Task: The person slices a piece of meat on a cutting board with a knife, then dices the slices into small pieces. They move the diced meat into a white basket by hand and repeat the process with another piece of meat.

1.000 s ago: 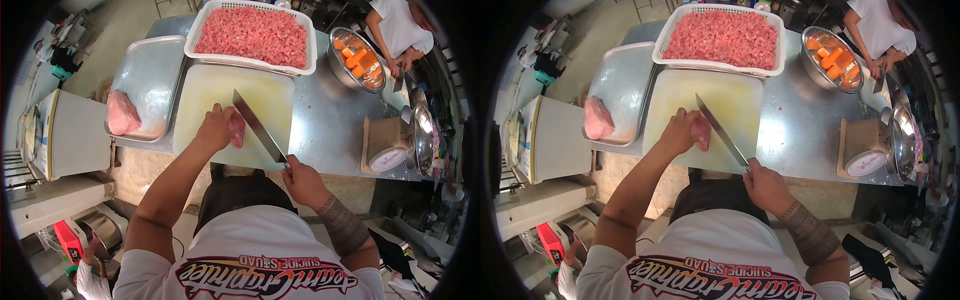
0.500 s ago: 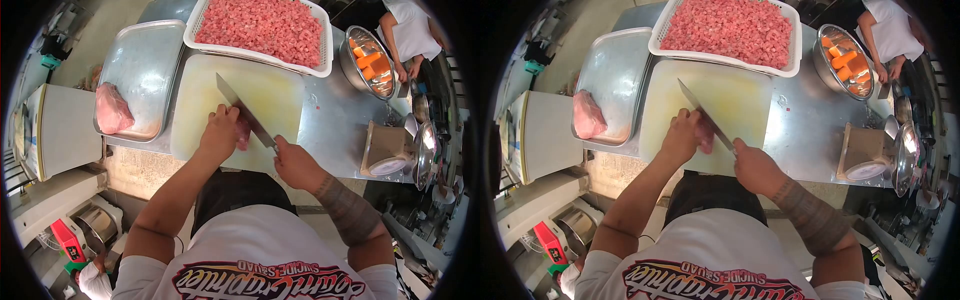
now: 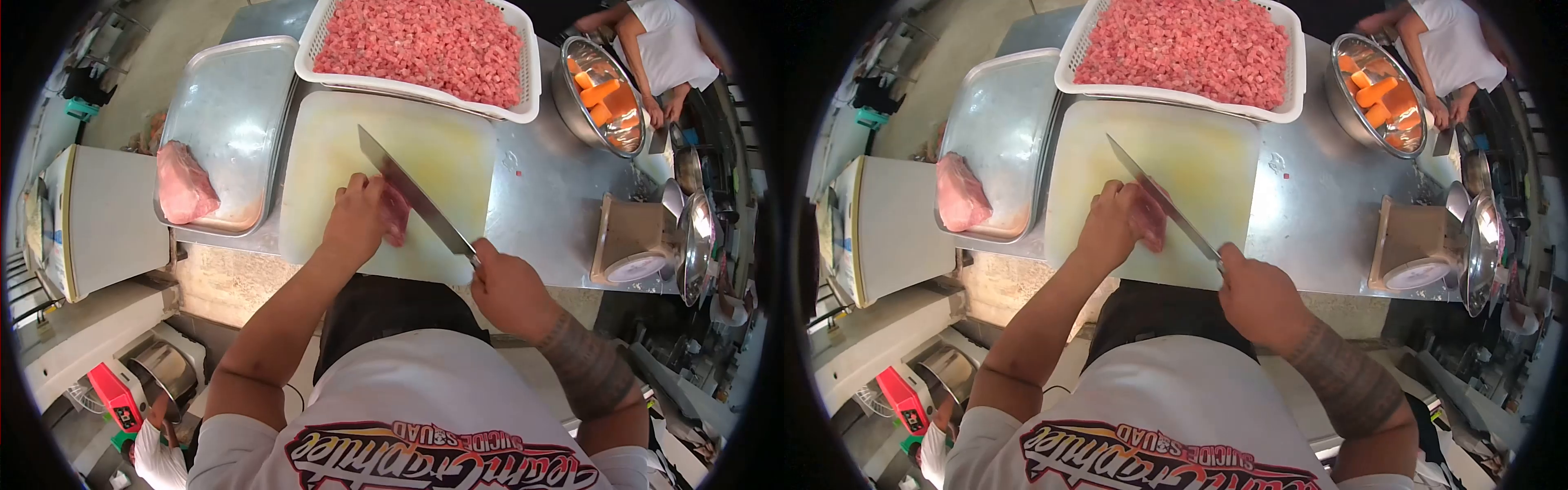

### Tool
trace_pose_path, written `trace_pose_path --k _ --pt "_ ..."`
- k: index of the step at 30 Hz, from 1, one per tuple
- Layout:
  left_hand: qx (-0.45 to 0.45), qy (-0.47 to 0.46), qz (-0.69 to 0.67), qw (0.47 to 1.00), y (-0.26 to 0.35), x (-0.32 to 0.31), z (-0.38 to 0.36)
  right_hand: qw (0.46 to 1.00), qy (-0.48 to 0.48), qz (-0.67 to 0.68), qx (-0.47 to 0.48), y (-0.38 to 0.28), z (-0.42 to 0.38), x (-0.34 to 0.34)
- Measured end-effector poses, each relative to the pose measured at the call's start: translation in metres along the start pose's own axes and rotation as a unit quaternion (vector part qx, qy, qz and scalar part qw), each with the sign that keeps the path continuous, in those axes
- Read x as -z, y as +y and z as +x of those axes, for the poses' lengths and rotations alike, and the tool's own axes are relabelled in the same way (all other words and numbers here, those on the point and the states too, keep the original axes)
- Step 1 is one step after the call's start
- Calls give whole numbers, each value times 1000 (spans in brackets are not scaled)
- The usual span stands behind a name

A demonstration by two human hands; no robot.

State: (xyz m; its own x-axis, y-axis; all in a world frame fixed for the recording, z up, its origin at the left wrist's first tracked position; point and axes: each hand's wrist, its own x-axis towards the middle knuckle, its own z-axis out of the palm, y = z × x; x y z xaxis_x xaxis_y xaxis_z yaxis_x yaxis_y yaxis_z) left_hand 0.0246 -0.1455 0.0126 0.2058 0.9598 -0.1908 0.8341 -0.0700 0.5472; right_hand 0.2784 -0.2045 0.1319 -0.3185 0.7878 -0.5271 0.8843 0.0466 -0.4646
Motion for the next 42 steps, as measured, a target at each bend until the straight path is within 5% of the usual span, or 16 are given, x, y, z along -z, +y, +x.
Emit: trace_pose_path --k 4,11,15,19,22,25,31,34,38,40,42 --pt "21 -7 -30 999 0 1 -1 999 -47 1 -4 12 -15 4" --pt "18 -1 -22 1000 -4 -6 -3 995 74 30 64 4 100 -77" --pt "-2 43 -5 999 -12 -18 -15 986 115 63 106 -22 123 -64" --pt "-106 103 -40 988 -29 -11 -19 989 136 24 59 1 63 -35" --pt "-263 92 -13 960 -22 16 -7 990 125 60 -15 25 24 -23" --pt "-333 -25 92 938 -23 17 15 983 143 107 -50 43 6 -29" --pt "-327 -30 209 921 -26 6 17 971 159 155 -89 57 -11 -60" --pt "-255 -38 144 956 -36 1 -3 970 151 166 -90 56 -17 -73" --pt "-29 -48 -52 997 -45 19 -24 978 119 163 -61 40 -21 -72" --pt "117 -78 -191 971 -31 51 -30 983 96 148 -43 34 -16 -73" --pt "114 -35 -328 937 -52 38 -22 987 79 139 -19 28 -7 -76"
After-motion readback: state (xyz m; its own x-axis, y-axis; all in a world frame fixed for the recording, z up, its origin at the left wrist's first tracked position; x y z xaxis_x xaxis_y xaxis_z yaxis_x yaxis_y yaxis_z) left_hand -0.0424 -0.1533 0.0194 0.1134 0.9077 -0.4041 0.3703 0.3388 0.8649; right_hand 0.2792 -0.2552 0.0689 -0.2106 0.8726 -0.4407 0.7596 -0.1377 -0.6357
